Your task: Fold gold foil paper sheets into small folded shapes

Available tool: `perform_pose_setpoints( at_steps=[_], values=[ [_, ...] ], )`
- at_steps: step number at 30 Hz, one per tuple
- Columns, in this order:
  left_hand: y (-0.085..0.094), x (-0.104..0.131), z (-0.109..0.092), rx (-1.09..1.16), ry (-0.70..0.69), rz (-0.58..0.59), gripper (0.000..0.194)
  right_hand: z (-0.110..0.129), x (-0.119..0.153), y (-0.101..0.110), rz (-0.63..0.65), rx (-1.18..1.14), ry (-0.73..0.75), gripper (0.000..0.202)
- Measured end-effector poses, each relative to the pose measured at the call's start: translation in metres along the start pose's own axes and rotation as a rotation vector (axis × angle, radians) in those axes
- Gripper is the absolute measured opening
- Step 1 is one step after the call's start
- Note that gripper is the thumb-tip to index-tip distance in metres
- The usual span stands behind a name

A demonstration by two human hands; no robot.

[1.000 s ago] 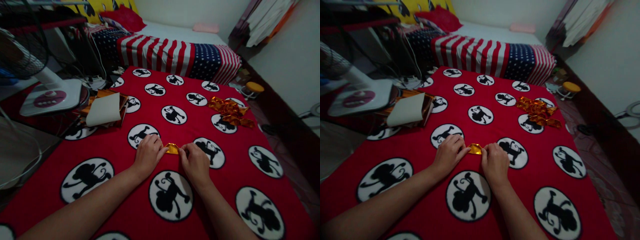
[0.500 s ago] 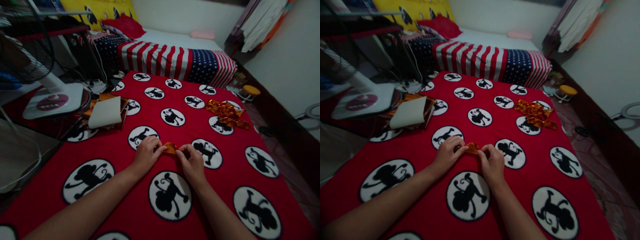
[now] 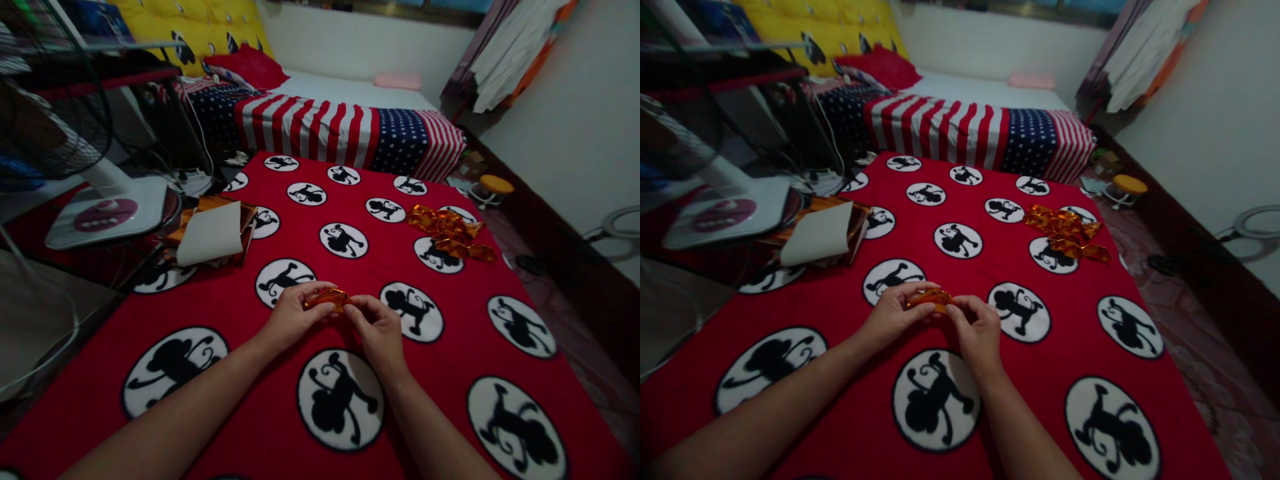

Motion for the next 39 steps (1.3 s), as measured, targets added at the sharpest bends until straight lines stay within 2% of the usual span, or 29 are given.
perform_pose_setpoints(
  at_steps=[4, 12, 15, 17, 20, 22, 25, 32, 39],
  values=[
    [0.003, -0.002, 0.000, -0.090, -0.067, -0.003, 0.032, 0.001, 0.001, 0.001, 0.011, 0.033, 0.040, 0.014],
    [-0.002, -0.002, 0.005, 0.007, 0.075, 0.099, 0.029, 0.000, 0.002, 0.000, 0.031, 0.031, 0.017, 0.015],
    [-0.002, -0.002, 0.007, 0.006, 0.084, 0.110, 0.030, -0.003, 0.002, 0.002, 0.023, 0.017, 0.006, 0.012],
    [0.002, -0.003, 0.006, -0.047, 0.042, 0.059, 0.029, -0.004, 0.002, 0.005, 0.009, 0.040, 0.017, 0.012],
    [0.007, -0.002, 0.000, -0.268, -0.100, -0.028, 0.021, -0.006, -0.001, 0.009, 0.007, 0.163, 0.057, 0.012],
    [0.006, 0.000, -0.004, -0.412, -0.175, -0.039, 0.013, -0.006, -0.002, 0.010, 0.036, 0.260, 0.093, 0.012],
    [0.005, 0.001, -0.006, -0.525, -0.213, -0.049, 0.010, -0.005, -0.003, 0.010, 0.065, 0.353, 0.123, 0.014],
    [0.007, 0.005, -0.015, -0.857, -0.347, -0.104, 0.014, -0.001, -0.003, 0.009, 0.079, 0.421, 0.147, 0.010],
    [0.006, 0.004, -0.014, -0.857, -0.393, -0.060, 0.007, 0.006, -0.003, 0.010, 0.187, 0.449, 0.329, 0.013]
  ],
)
Point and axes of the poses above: each hand's wrist, its own x-axis away from the middle knuckle, its own y-axis out of the back of the hand, z = x × y, the point moved 6 cm from there along -x, towards the middle knuckle, and after that the axes turned 1 degree about x, right-handed, at the moved point
